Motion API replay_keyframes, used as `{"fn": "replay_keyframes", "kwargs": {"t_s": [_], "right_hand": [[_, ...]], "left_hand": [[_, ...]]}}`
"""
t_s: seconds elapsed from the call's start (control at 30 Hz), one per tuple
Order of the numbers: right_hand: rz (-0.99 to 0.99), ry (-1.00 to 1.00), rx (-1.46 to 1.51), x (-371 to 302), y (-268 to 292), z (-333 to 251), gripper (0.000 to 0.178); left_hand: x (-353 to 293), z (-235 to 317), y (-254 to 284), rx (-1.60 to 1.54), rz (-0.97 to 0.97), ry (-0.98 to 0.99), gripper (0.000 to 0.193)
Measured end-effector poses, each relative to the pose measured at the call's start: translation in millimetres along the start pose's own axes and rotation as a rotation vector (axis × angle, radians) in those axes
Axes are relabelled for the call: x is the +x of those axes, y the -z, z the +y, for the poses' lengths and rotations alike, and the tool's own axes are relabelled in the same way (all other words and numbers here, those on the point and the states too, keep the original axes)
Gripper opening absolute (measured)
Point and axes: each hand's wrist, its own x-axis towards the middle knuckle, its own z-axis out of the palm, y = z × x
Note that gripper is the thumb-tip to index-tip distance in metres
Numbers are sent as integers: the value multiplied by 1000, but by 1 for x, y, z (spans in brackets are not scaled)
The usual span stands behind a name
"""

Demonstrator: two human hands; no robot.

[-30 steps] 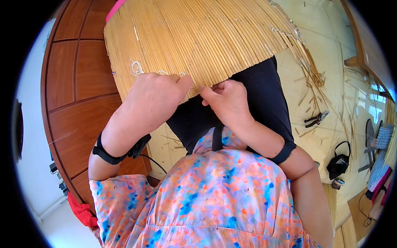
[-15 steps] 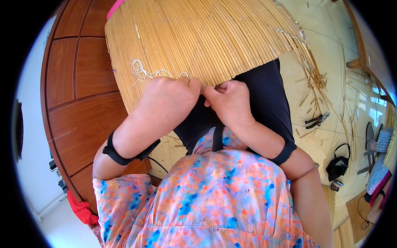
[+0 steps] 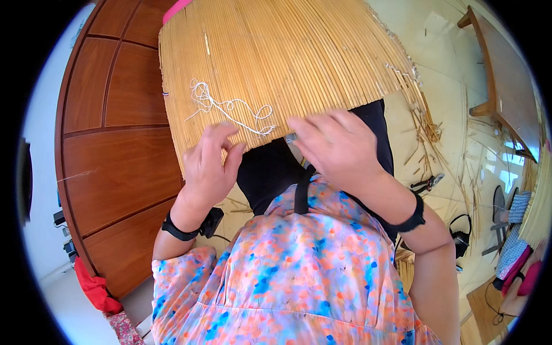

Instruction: The person uses a needle and white thread to sew along the edge of a bamboo mat, repeatedly looping the thread through the bamboo slats to secure them together.

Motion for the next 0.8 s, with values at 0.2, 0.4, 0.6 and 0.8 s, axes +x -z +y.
{"fn": "replay_keyframes", "kwargs": {"t_s": [0.2, 0.4, 0.6, 0.8], "right_hand": [[-242, 277, -129, 17, -27, 17, 29], [-89, 530, -249, 66, 12, 13, 26], [255, 642, -262, 199, 51, 14, 25], [280, 536, -255, 269, 127, -11, 27]], "left_hand": [[-38, -1, -1, -59, 146, -262, 28], [-40, 9, 1, -119, 230, -441, 34], [27, -28, 41, -21, 699, -298, 25], [53, -28, 88, -14, 819, -273, 19]]}}
